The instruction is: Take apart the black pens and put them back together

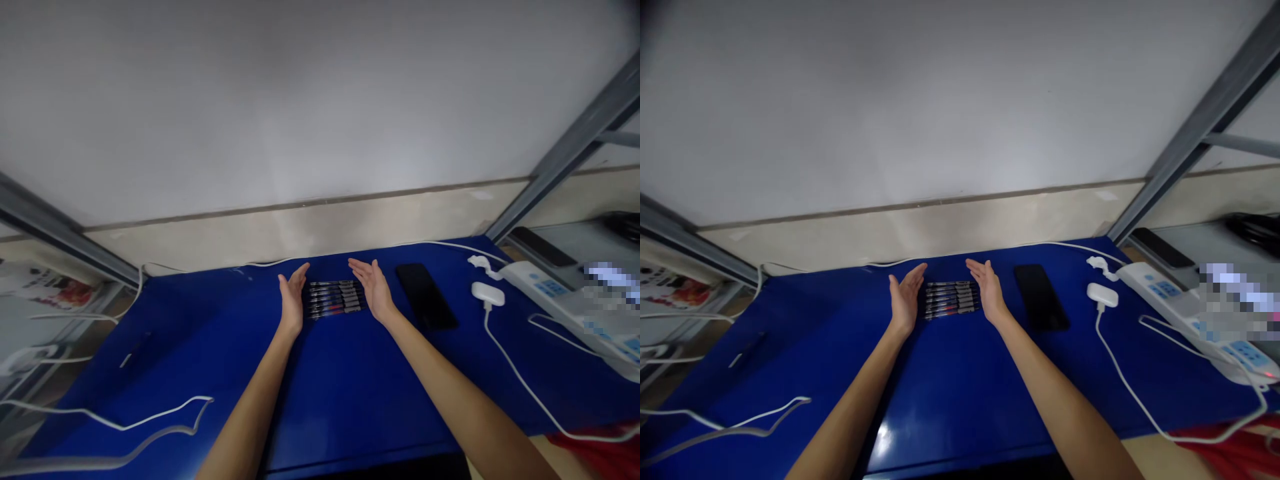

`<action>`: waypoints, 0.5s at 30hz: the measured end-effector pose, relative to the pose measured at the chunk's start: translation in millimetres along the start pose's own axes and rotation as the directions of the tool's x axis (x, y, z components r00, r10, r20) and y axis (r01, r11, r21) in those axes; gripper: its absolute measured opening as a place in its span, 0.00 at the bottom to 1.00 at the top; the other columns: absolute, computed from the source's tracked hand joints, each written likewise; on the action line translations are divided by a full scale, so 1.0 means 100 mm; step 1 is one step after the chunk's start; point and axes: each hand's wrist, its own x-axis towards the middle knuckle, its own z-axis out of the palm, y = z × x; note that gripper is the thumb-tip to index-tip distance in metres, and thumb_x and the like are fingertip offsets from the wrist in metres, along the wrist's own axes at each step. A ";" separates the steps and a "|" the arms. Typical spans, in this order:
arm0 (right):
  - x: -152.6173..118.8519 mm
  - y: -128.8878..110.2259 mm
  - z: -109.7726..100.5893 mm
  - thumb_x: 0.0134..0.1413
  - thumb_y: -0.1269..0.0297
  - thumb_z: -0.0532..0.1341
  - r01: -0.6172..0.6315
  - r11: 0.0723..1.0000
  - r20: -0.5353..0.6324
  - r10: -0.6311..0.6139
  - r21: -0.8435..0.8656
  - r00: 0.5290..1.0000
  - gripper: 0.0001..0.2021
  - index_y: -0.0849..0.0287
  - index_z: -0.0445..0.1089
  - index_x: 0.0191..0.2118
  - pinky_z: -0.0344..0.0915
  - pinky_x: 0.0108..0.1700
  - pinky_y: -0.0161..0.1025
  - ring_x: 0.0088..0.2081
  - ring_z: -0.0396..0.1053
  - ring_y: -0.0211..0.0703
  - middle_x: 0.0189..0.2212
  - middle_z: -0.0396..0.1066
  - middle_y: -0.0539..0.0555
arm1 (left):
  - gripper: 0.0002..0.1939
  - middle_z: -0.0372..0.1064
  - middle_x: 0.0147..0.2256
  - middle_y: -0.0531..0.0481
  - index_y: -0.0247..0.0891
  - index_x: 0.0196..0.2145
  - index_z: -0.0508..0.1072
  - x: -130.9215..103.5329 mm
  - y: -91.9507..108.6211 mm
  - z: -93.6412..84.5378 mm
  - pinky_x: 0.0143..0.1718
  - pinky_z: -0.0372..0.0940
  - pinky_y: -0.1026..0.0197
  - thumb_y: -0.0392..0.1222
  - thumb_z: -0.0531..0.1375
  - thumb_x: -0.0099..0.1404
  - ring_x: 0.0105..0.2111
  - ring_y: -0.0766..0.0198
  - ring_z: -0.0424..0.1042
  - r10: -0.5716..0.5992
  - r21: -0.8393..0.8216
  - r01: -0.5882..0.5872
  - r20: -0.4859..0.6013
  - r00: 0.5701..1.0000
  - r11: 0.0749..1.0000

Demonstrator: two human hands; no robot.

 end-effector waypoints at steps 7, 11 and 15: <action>-0.04 -0.05 -0.07 0.64 0.48 0.52 0.089 0.961 -0.026 -0.099 -0.261 0.995 0.20 0.55 0.74 0.47 0.62 0.57 0.49 0.54 0.68 0.50 0.49 0.73 0.57 | 0.33 0.70 0.53 0.41 0.35 0.49 0.73 -0.07 0.03 -0.09 0.56 0.63 0.50 0.60 0.37 0.72 0.54 0.56 0.68 0.015 0.190 0.003 -0.095 0.995 0.982; -0.06 -0.16 -0.13 0.64 0.52 0.55 0.200 0.839 0.028 -0.216 -0.506 0.976 0.16 0.55 0.75 0.43 0.65 0.48 0.44 0.48 0.69 0.49 0.46 0.72 0.57 | 0.23 0.74 0.42 0.44 0.37 0.41 0.75 -0.08 0.09 -0.16 0.45 0.67 0.56 0.56 0.47 0.71 0.43 0.59 0.72 0.040 0.404 0.024 -0.148 0.988 0.915; -0.08 -0.22 -0.16 0.64 0.50 0.53 0.146 0.777 -0.028 -0.207 -0.612 0.978 0.20 0.56 0.72 0.28 0.60 0.30 0.39 0.28 0.66 0.43 0.24 0.68 0.51 | 0.18 0.69 0.28 0.50 0.39 0.30 0.72 -0.13 0.25 -0.17 0.37 0.64 0.58 0.54 0.54 0.68 0.31 0.62 0.66 0.189 0.714 -0.181 0.069 0.979 0.677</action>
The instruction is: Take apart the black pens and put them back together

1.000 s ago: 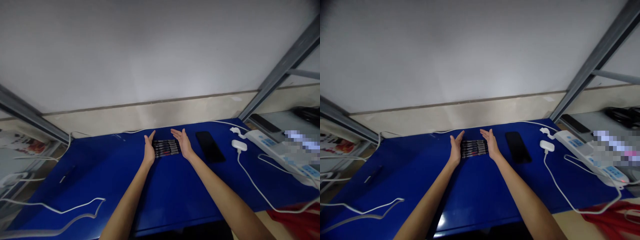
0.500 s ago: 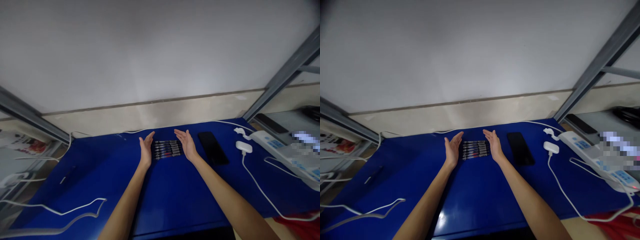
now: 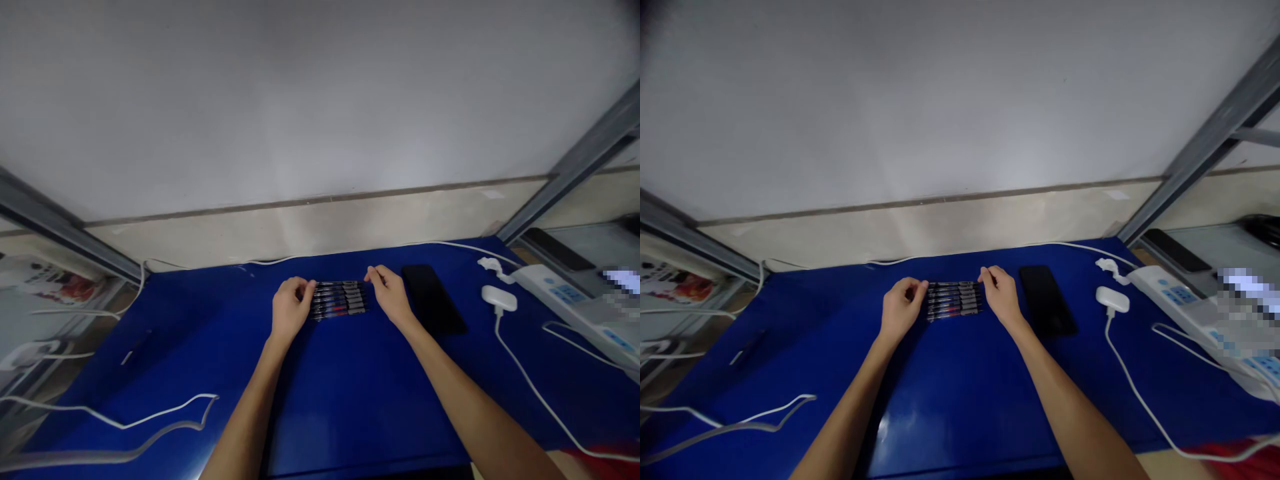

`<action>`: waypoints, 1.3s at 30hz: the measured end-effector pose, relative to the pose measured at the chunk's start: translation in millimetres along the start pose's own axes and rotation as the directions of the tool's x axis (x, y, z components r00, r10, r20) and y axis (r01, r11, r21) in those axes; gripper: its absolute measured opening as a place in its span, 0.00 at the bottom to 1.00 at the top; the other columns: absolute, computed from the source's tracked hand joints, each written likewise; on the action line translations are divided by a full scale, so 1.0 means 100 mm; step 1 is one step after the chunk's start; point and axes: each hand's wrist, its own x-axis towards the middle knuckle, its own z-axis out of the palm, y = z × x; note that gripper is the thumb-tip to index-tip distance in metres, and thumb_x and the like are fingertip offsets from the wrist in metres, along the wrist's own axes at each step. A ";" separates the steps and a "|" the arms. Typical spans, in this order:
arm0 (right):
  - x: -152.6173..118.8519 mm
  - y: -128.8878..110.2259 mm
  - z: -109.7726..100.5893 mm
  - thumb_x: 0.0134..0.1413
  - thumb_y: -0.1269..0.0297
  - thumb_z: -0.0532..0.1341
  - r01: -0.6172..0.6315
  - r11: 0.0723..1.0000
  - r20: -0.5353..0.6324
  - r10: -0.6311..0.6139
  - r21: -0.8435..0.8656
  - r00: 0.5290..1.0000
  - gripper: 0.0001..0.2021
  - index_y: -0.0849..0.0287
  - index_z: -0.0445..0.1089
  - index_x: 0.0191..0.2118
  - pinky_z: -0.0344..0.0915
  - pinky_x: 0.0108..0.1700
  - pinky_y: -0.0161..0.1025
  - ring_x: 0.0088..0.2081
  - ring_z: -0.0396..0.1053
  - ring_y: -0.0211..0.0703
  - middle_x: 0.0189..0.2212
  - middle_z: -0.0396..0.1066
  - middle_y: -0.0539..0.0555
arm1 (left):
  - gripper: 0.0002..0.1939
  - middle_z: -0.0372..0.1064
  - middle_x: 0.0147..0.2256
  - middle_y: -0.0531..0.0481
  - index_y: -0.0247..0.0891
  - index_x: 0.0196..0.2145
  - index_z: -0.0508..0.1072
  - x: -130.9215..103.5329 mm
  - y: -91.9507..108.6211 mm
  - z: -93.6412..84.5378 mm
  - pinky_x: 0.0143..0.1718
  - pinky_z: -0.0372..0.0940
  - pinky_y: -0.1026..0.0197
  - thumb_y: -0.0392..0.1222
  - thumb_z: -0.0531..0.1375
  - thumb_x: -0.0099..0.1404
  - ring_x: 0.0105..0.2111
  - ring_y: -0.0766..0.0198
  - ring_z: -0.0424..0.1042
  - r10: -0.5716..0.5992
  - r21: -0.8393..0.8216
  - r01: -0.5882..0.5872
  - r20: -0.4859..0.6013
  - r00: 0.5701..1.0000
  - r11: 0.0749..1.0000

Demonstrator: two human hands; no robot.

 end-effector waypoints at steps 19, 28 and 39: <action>-0.04 -0.09 -0.01 0.64 0.48 0.51 -0.038 0.996 -0.036 0.035 -0.076 0.999 0.24 0.56 0.66 0.21 0.51 0.23 0.38 0.17 0.55 0.38 0.14 0.56 0.46 | 0.06 0.70 0.32 0.50 0.41 0.35 0.75 -0.13 0.33 0.02 0.43 0.64 0.55 0.46 0.63 0.64 0.39 0.58 0.66 0.392 0.077 -0.517 0.559 0.731 0.853; -0.05 -0.32 -0.07 0.67 0.55 0.51 0.286 0.958 0.342 -0.276 0.023 0.898 0.17 0.53 0.75 0.35 0.65 0.45 0.45 0.39 0.69 0.47 0.34 0.75 0.54 | 0.10 0.70 0.40 0.46 0.38 0.39 0.71 -0.11 0.45 -0.11 0.45 0.63 0.53 0.43 0.52 0.72 0.43 0.57 0.66 0.433 0.128 -0.523 0.415 0.800 0.843; -0.10 -0.27 0.01 0.67 0.61 0.53 0.424 0.904 0.522 -0.337 -0.054 0.784 0.15 0.49 0.72 0.53 0.65 0.50 0.50 0.43 0.67 0.49 0.40 0.74 0.54 | 0.15 0.71 0.40 0.46 0.40 0.47 0.70 -0.07 0.34 -0.14 0.37 0.56 0.55 0.43 0.46 0.75 0.39 0.58 0.64 0.406 0.383 -0.534 0.368 0.837 0.754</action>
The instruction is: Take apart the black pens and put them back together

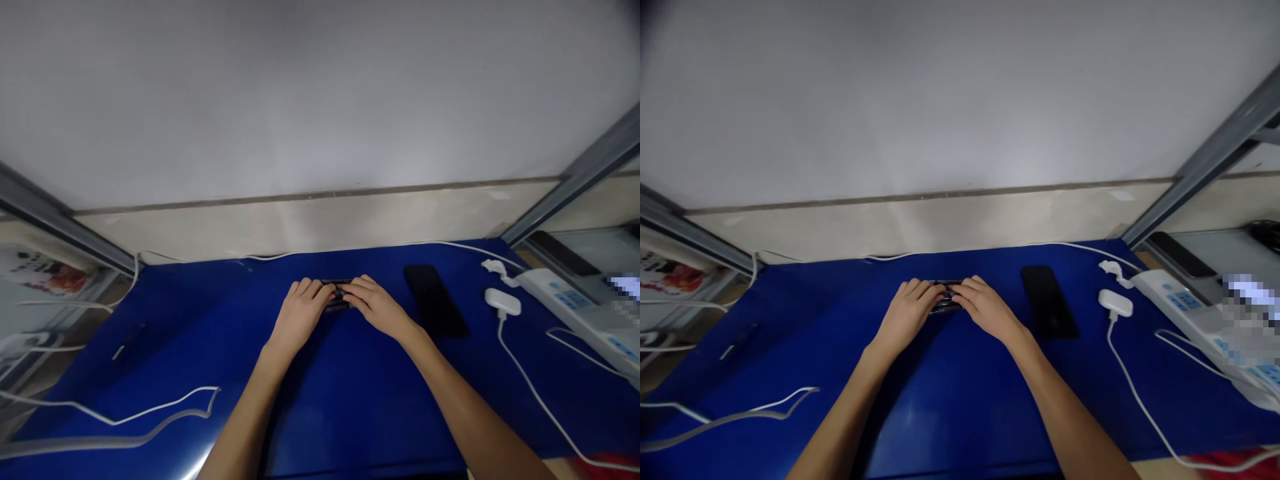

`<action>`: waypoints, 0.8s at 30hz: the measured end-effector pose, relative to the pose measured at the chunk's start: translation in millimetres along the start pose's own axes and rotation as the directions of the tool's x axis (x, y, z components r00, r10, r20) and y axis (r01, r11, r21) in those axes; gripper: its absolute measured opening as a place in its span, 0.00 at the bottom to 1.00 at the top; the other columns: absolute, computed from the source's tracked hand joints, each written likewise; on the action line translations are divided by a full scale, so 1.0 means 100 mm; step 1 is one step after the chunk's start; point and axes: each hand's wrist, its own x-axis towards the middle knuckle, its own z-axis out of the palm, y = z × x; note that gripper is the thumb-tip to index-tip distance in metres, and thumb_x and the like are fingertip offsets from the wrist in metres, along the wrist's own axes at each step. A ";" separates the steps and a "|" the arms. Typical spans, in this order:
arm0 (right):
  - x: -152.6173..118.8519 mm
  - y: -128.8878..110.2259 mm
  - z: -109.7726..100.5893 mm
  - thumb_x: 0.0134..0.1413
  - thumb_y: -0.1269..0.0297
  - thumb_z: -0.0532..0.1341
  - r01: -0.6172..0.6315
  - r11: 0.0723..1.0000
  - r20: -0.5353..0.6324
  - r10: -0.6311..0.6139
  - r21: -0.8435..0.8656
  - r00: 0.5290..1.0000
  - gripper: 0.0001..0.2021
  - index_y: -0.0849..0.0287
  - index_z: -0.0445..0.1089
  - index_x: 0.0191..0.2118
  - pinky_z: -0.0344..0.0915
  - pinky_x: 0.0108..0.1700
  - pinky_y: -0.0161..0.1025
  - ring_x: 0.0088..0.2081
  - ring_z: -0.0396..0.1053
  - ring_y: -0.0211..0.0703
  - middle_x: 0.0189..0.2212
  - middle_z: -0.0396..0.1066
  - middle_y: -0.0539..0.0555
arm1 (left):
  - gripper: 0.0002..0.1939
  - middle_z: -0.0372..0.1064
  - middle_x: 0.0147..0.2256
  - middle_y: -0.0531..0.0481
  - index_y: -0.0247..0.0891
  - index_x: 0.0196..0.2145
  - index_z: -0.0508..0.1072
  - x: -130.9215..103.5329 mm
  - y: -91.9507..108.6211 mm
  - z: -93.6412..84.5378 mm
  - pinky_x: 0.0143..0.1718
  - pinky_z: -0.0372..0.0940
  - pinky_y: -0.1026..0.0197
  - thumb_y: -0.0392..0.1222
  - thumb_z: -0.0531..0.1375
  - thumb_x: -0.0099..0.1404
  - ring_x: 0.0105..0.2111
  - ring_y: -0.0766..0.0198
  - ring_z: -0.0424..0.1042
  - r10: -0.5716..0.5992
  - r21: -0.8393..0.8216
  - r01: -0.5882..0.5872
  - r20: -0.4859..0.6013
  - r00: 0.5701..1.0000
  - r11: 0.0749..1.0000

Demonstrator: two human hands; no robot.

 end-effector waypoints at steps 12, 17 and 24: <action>-0.03 -0.15 0.02 0.67 0.68 0.53 0.116 0.952 -0.057 -0.137 -0.282 0.989 0.11 0.59 0.73 0.45 0.68 0.44 0.45 0.41 0.66 0.48 0.35 0.72 0.58 | 0.17 0.70 0.35 0.49 0.41 0.39 0.73 0.01 0.05 0.05 0.38 0.51 0.56 0.45 0.46 0.75 0.36 0.61 0.61 -0.118 -0.113 0.118 0.010 0.993 0.987; -0.02 -0.13 0.02 0.66 0.62 0.56 -0.014 0.992 -0.142 -0.004 -0.129 0.990 0.08 0.56 0.72 0.42 0.67 0.44 0.44 0.38 0.70 0.46 0.35 0.75 0.54 | 0.15 0.69 0.35 0.49 0.44 0.43 0.73 0.00 0.05 0.07 0.39 0.50 0.56 0.46 0.48 0.74 0.37 0.60 0.61 -0.139 -0.107 0.135 -0.035 0.990 0.985; -0.02 -0.13 0.03 0.59 0.66 0.63 -0.091 0.989 -0.225 0.116 0.117 0.967 0.02 0.54 0.71 0.38 0.65 0.46 0.41 0.42 0.69 0.44 0.37 0.73 0.52 | 0.15 0.69 0.38 0.47 0.44 0.47 0.73 -0.01 0.08 0.11 0.42 0.52 0.54 0.45 0.48 0.74 0.40 0.59 0.62 -0.175 -0.120 0.167 -0.056 0.983 0.979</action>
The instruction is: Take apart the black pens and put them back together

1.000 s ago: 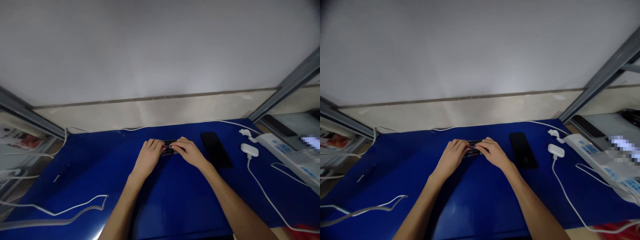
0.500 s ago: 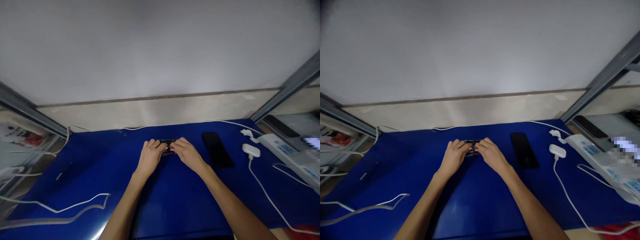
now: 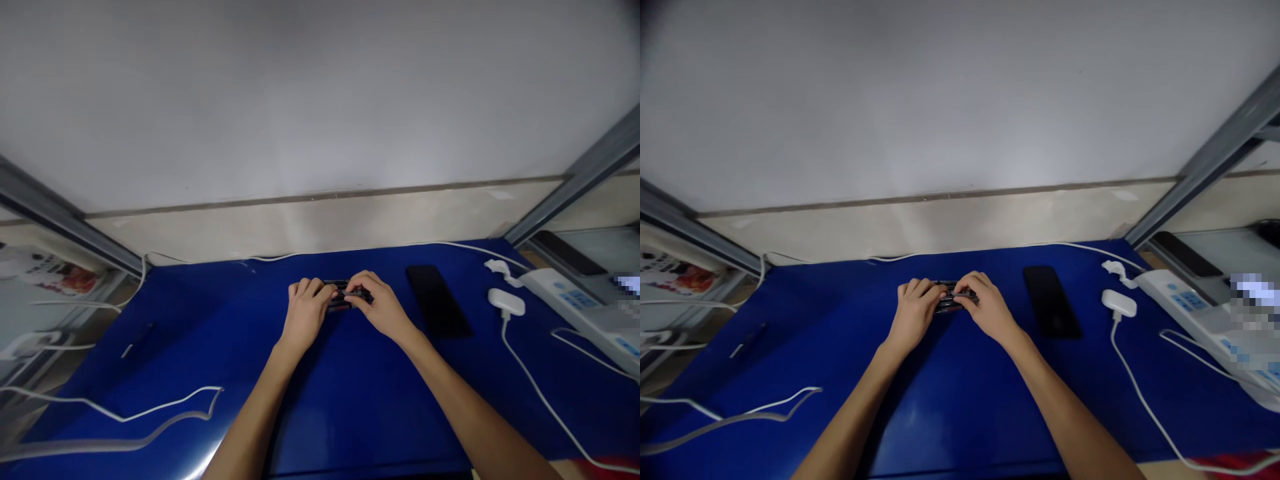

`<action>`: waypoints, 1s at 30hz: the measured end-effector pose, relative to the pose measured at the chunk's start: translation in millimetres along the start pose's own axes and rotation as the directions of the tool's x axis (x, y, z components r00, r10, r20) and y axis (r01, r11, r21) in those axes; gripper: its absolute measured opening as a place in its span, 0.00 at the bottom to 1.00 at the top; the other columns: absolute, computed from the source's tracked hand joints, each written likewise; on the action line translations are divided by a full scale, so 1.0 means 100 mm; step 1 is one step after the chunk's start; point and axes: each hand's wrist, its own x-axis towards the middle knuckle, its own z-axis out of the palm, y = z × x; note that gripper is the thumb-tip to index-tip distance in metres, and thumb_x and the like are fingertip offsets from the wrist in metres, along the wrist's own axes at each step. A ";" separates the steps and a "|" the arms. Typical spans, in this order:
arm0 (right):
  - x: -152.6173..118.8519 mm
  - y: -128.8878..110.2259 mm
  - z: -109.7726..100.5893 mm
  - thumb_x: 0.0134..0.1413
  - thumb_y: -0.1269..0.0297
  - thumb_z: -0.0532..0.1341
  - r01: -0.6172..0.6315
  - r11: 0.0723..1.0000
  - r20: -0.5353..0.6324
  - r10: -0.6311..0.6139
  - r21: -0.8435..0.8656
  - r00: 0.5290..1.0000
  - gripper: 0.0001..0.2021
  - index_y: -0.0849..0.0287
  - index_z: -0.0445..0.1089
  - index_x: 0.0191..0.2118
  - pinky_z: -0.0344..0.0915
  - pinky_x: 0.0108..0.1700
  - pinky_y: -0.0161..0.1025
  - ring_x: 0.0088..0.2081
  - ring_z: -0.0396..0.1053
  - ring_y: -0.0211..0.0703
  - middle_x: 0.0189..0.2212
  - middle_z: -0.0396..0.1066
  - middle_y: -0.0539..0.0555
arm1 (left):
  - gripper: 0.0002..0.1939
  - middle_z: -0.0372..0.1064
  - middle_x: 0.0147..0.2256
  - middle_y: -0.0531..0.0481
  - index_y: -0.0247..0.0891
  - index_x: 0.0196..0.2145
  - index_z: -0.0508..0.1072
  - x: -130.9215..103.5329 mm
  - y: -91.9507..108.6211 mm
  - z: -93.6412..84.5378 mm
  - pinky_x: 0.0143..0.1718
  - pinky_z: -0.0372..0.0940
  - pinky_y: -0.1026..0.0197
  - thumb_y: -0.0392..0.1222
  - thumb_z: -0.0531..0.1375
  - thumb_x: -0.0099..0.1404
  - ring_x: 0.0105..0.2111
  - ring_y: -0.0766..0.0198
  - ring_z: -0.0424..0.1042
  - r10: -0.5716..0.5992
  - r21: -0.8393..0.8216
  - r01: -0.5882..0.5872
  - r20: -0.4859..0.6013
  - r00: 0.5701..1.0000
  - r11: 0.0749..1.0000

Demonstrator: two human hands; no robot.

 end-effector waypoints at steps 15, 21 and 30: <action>-0.01 0.03 0.02 0.63 0.61 0.58 -0.170 0.971 0.100 0.154 0.170 0.983 0.13 0.51 0.69 0.52 0.69 0.43 0.42 0.35 0.73 0.42 0.34 0.74 0.51 | 0.13 0.69 0.41 0.49 0.41 0.45 0.70 0.00 0.01 0.02 0.45 0.55 0.54 0.41 0.46 0.74 0.41 0.59 0.61 0.028 -0.045 -0.026 0.043 0.999 0.999; 0.01 0.01 -0.01 0.54 0.64 0.65 -0.103 0.989 0.029 0.100 0.107 0.995 0.11 0.53 0.71 0.44 0.67 0.45 0.41 0.44 0.71 0.45 0.41 0.73 0.53 | 0.16 0.68 0.41 0.46 0.39 0.43 0.69 -0.01 0.05 0.05 0.40 0.55 0.55 0.40 0.43 0.75 0.39 0.58 0.61 -0.029 -0.025 0.031 0.068 0.997 0.999; 0.00 0.01 -0.02 0.60 0.63 0.61 -0.151 0.973 0.061 0.142 0.173 0.988 0.13 0.51 0.69 0.50 0.69 0.42 0.39 0.39 0.73 0.42 0.41 0.75 0.53 | 0.15 0.66 0.42 0.46 0.44 0.50 0.68 -0.01 0.06 0.03 0.40 0.55 0.55 0.46 0.45 0.75 0.41 0.58 0.61 -0.026 -0.008 0.026 0.066 0.997 1.000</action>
